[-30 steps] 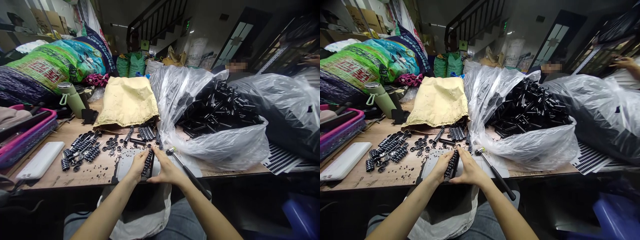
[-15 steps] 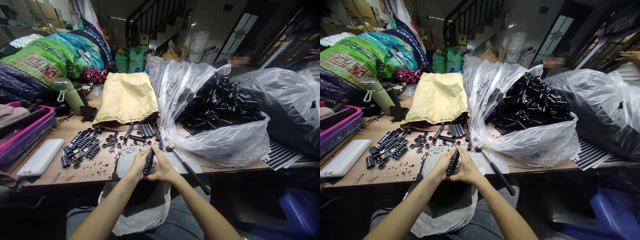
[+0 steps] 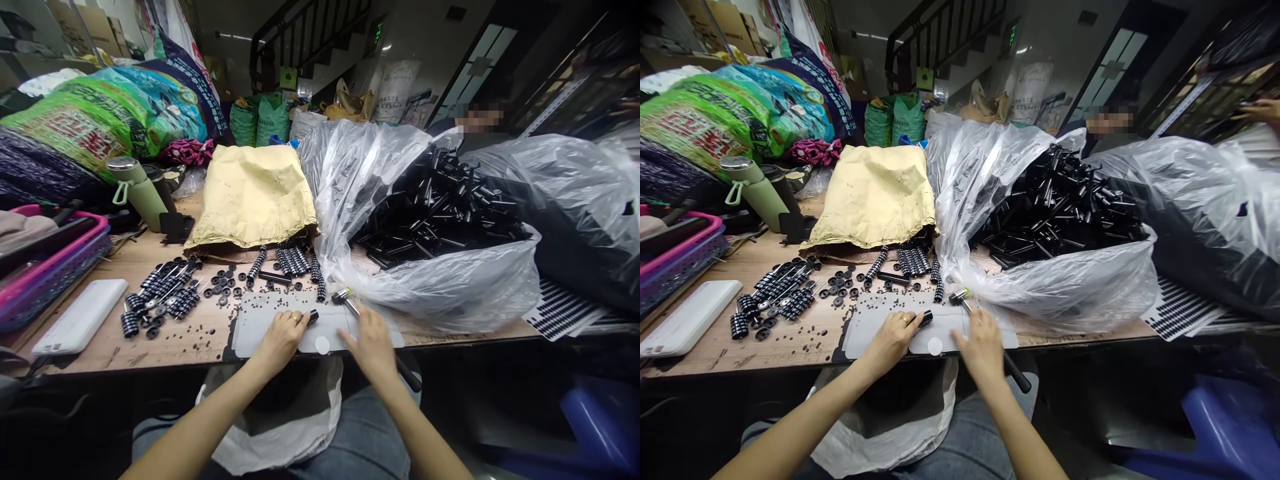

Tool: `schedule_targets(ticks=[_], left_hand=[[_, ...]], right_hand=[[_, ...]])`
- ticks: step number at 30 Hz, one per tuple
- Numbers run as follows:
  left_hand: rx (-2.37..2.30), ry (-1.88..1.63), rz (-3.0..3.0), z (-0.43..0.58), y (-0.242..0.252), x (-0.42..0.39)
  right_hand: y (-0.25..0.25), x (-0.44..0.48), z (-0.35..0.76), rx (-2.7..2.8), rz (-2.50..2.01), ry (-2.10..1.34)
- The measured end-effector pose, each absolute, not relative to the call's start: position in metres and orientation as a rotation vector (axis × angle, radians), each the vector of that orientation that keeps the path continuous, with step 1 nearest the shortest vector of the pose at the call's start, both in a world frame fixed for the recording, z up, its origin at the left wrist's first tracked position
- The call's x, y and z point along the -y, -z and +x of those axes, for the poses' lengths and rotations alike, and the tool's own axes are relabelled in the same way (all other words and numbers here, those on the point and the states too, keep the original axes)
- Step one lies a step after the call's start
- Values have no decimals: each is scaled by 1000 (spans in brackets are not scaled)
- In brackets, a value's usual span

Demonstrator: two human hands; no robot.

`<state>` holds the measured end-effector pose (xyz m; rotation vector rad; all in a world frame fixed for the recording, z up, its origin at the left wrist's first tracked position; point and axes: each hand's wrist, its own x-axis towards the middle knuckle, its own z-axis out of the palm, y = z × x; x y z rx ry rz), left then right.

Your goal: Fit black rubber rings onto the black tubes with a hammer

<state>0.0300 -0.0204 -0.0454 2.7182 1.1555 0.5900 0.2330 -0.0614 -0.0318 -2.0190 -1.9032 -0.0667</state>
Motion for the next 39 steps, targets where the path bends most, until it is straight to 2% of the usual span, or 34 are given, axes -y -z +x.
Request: schedule_targets(ticks=[3, 7, 9, 16, 23, 28, 31, 35, 39], left_hand=[[-1130, -625, 2887, 22, 46, 16], [-1174, -631, 2977, 20, 45, 18], [-1196, -611, 2987, 20, 46, 19], [-1279, -514, 2940, 25, 48, 22], [-1246, -462, 2842, 53, 53, 40], [-1153, -480, 2745, 52, 56, 36], [-1137, -496, 2737, 49, 58, 33], [-1130, -491, 2765, 49, 60, 27], [-1198, -474, 2703, 54, 50, 21]], right_hand=[[28, 75, 265, 1808, -2304, 203], [11, 94, 256, 1729, -2178, -275], [5, 102, 240, 1661, -2018, -375], [0, 105, 216, 1889, -2032, -381], [-48, 108, 178, 1757, -1532, -332], [-38, 111, 157, 1831, -1400, -336], [-21, 106, 154, 1926, -1478, -307], [-3, 97, 154, 2200, -1841, -270], [-5, 94, 169, 2130, -1972, -321]])
